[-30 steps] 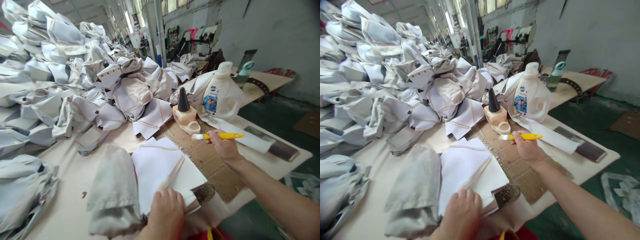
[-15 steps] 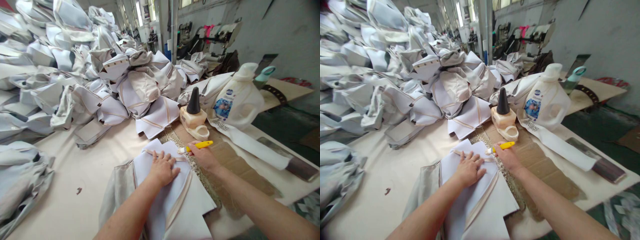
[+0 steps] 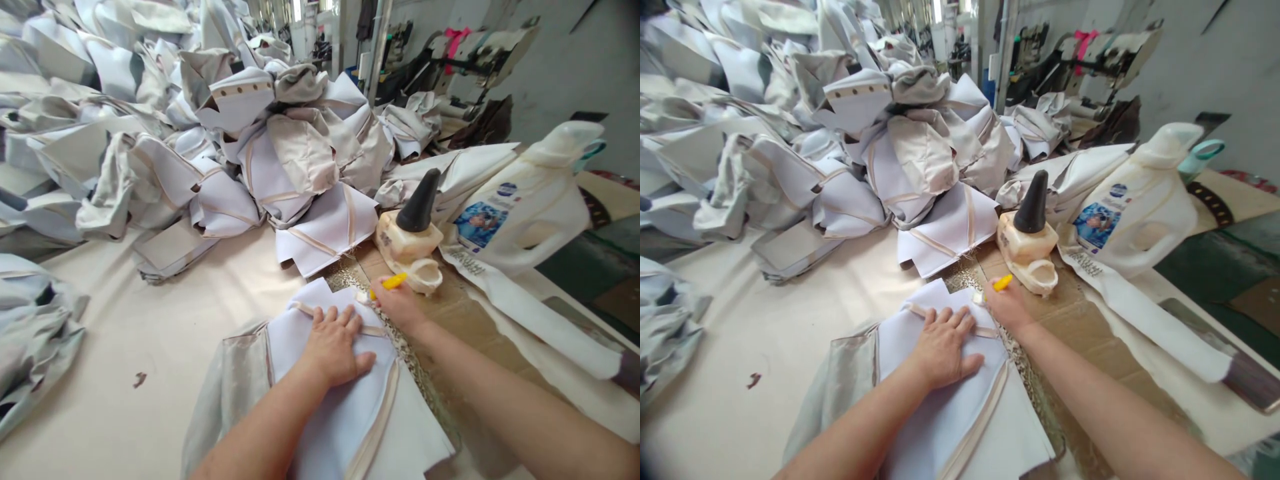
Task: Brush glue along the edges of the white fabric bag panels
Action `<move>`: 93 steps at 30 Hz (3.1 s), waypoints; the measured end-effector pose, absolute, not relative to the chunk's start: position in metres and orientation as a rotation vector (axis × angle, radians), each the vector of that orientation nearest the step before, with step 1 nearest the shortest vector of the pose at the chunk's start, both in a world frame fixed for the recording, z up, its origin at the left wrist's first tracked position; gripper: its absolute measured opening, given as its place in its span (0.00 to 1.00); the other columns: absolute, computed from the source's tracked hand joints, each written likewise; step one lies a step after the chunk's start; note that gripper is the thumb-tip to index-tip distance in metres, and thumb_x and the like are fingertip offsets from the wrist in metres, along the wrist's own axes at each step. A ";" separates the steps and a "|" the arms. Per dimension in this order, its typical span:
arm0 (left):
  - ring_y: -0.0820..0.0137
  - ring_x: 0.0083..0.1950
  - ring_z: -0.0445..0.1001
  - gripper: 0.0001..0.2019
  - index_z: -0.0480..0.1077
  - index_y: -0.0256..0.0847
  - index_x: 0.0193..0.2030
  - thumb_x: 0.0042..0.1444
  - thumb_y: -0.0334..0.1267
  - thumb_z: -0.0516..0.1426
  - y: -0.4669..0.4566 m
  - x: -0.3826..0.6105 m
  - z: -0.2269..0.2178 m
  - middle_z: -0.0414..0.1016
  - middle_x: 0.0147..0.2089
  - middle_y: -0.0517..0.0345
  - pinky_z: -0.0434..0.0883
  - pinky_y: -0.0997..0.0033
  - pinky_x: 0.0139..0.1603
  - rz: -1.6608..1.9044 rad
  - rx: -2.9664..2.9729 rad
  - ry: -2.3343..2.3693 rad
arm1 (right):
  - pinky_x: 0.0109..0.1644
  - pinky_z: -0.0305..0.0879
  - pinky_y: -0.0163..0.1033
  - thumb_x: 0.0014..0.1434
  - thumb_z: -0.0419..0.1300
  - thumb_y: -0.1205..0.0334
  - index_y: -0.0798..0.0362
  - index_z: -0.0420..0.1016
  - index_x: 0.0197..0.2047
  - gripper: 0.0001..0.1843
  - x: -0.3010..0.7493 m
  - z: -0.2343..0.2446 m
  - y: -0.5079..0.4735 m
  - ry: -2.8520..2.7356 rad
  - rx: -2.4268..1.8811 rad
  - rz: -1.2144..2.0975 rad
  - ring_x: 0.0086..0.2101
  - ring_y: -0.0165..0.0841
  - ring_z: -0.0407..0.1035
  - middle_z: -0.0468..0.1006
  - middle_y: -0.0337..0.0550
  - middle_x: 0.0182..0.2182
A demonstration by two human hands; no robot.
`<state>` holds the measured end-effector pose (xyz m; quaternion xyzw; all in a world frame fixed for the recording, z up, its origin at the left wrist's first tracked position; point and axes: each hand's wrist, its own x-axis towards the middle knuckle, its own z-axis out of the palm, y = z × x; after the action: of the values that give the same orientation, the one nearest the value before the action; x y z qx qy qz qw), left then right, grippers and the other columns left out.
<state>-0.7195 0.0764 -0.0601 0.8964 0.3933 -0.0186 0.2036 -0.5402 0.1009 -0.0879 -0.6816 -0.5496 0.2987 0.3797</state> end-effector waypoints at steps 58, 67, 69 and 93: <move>0.50 0.62 0.51 0.18 0.70 0.49 0.47 0.53 0.53 0.53 0.023 -0.699 -0.037 0.65 0.55 0.52 0.31 0.27 0.57 -0.212 2.450 0.768 | 0.31 0.56 0.35 0.59 0.48 0.59 0.53 0.64 0.25 0.13 -0.519 -0.062 0.009 -1.629 -1.651 0.946 0.26 0.31 0.61 0.64 0.36 0.22; 0.54 0.65 0.48 0.16 0.67 0.52 0.50 0.54 0.47 0.54 0.017 -0.705 -0.049 0.64 0.57 0.56 0.32 0.27 0.57 -0.164 2.420 0.789 | 0.29 0.54 0.35 0.58 0.48 0.60 0.53 0.63 0.22 0.14 -0.509 -0.054 -0.016 -1.760 -1.706 0.928 0.25 0.31 0.61 0.65 0.35 0.20; 0.54 0.65 0.48 0.16 0.68 0.52 0.49 0.54 0.47 0.53 0.016 -0.705 -0.049 0.64 0.57 0.57 0.31 0.28 0.57 -0.177 2.419 0.798 | 0.29 0.54 0.35 0.59 0.48 0.60 0.52 0.62 0.22 0.15 -0.509 -0.053 -0.013 -1.714 -1.730 0.882 0.24 0.31 0.60 0.64 0.35 0.19; 0.56 0.65 0.48 0.14 0.68 0.53 0.48 0.53 0.45 0.54 0.010 -0.703 -0.057 0.65 0.56 0.57 0.29 0.30 0.58 -0.097 2.469 0.827 | 0.33 0.57 0.36 0.62 0.48 0.59 0.52 0.65 0.27 0.14 -0.520 -0.061 -0.046 -1.576 -1.729 0.737 0.28 0.33 0.64 0.68 0.39 0.23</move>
<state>-0.7030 0.0097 -0.0572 0.9137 0.3060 -0.0359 0.2650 -0.5201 -0.0456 -0.0614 -0.6635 -0.6047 0.2830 0.3377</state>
